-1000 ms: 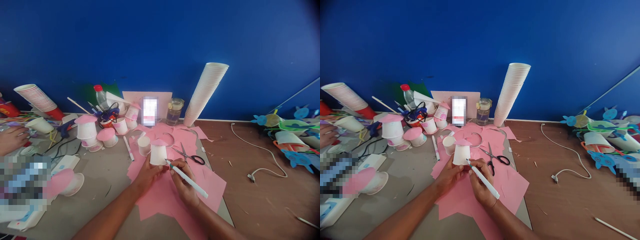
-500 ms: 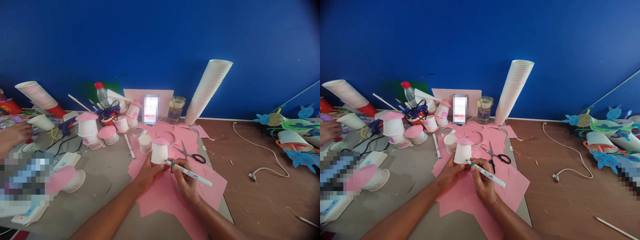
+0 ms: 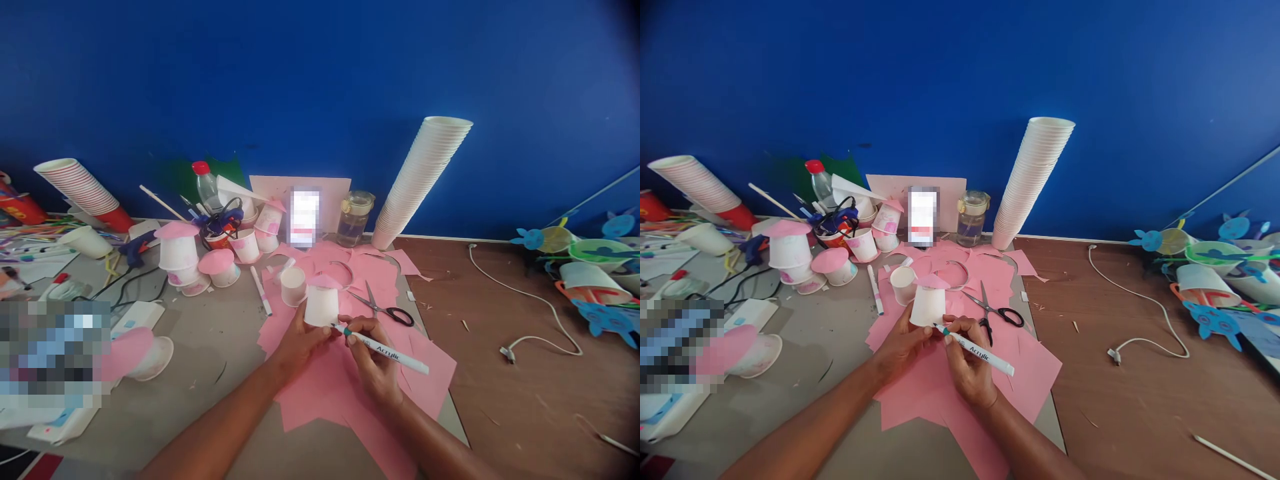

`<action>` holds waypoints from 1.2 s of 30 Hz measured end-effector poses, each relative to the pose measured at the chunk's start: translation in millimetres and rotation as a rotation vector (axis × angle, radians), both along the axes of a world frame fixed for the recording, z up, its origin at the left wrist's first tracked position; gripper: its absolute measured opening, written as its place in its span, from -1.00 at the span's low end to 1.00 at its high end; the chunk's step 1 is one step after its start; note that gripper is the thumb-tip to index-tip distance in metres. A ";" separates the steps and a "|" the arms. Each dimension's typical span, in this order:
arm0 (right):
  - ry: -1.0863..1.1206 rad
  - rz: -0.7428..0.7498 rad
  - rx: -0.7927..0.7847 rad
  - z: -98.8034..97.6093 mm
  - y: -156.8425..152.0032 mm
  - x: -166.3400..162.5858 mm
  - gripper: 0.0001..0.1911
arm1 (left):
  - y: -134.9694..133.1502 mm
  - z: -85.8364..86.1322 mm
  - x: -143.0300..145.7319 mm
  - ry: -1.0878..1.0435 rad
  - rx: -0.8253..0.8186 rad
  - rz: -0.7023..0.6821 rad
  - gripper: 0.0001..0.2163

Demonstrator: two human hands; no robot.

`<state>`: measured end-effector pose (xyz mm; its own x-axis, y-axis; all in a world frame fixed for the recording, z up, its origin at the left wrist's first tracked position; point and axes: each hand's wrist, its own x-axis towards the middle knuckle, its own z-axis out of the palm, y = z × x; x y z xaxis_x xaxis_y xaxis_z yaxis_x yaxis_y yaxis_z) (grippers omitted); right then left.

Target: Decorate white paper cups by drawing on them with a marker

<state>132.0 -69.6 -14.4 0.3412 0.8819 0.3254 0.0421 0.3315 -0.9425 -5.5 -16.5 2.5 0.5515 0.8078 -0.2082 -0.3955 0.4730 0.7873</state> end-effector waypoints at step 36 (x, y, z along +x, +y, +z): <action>0.113 0.013 -0.071 -0.1 1.3 1.7 -0.89 | -1.1 8.0 2.5 0.022 -0.003 0.020 -0.45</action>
<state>133.7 -68.3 -14.5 0.3603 0.9061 0.2219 -0.0697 0.2634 -0.9622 -2.9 -17.5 10.5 0.5303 0.8179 -0.2230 -0.3873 0.4677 0.7945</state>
